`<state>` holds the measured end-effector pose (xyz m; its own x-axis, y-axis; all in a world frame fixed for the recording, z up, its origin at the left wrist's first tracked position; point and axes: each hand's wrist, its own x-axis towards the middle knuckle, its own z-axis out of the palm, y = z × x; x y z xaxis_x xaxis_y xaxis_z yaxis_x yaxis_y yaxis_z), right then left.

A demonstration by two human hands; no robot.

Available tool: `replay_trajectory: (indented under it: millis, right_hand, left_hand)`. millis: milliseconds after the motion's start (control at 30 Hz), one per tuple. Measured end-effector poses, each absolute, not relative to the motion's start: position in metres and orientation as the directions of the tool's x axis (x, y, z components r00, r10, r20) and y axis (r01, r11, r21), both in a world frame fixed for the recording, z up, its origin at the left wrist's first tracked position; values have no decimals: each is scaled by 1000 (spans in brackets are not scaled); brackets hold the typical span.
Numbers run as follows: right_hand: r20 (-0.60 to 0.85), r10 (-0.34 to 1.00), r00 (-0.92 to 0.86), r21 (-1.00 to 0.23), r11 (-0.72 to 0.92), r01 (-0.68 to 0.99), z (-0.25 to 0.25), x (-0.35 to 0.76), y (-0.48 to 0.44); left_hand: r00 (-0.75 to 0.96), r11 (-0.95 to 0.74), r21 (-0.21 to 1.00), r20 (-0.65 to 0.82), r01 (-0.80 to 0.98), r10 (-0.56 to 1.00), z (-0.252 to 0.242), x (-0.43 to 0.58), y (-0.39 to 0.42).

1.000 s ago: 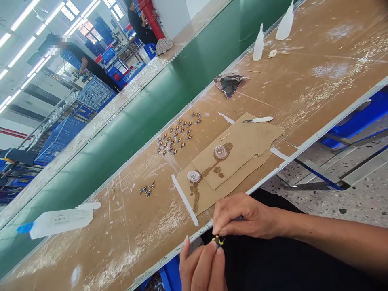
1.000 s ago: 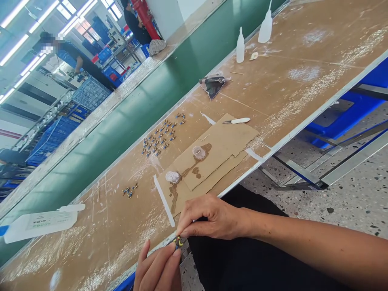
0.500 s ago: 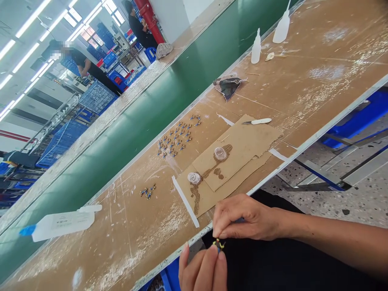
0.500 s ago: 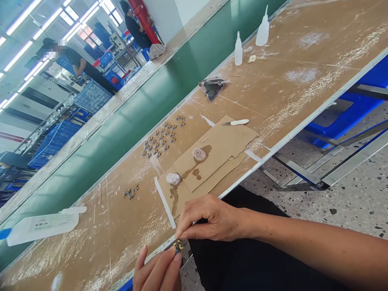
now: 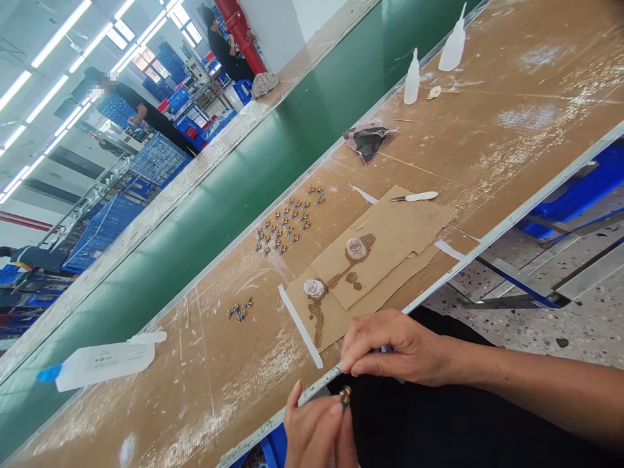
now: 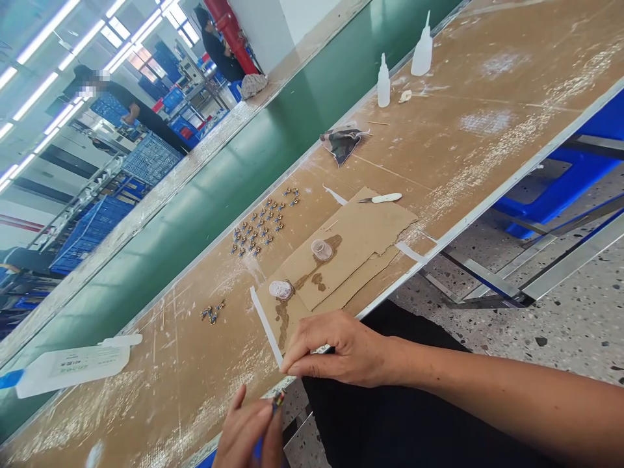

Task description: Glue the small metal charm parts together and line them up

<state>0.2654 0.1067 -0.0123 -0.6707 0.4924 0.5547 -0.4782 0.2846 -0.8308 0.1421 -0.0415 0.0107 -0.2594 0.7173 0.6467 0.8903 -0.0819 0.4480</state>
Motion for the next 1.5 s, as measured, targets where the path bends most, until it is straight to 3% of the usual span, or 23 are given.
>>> replay_trajectory:
  millis: [133,300,633,1033,1133,1233,1400,1500]
  right_hand:
    - [564,473,-677,-825,315,-468,-13,263,104]
    - [550,441,-710,-834,332,-440,-14,264,102]
    - [586,405,-701,-807,362,-466,-17,264,103]
    - [604,416,-680,-794,385,-470,-21,265,102]
    - [606,445,-659,-787,451,-420,-15,271,108]
    - [580,557,-595,-800,529,-284,-8,284,121]
    - [459,831,-313,-871,491,26,-9,313,159]
    - [404,899,-172,-884,432,179,-22,325,184]
  left_hand:
    - [-487,-30,691,539,722,687,4,144,-41]
    - [-562,48,756,442,653,700,-2,149,-44]
    - [-437,95,584,481,806,760,7,147,-42]
    - [-283,17,430,563,903,777,15,152,-40]
    - [-242,4,352,636,936,733,14,148,-38]
    - [-230,1,314,693,950,683,11,136,-35]
    - [-481,141,522,605,841,634,7,90,-5]
    - [-671,268,735,324,623,667,14,58,40]
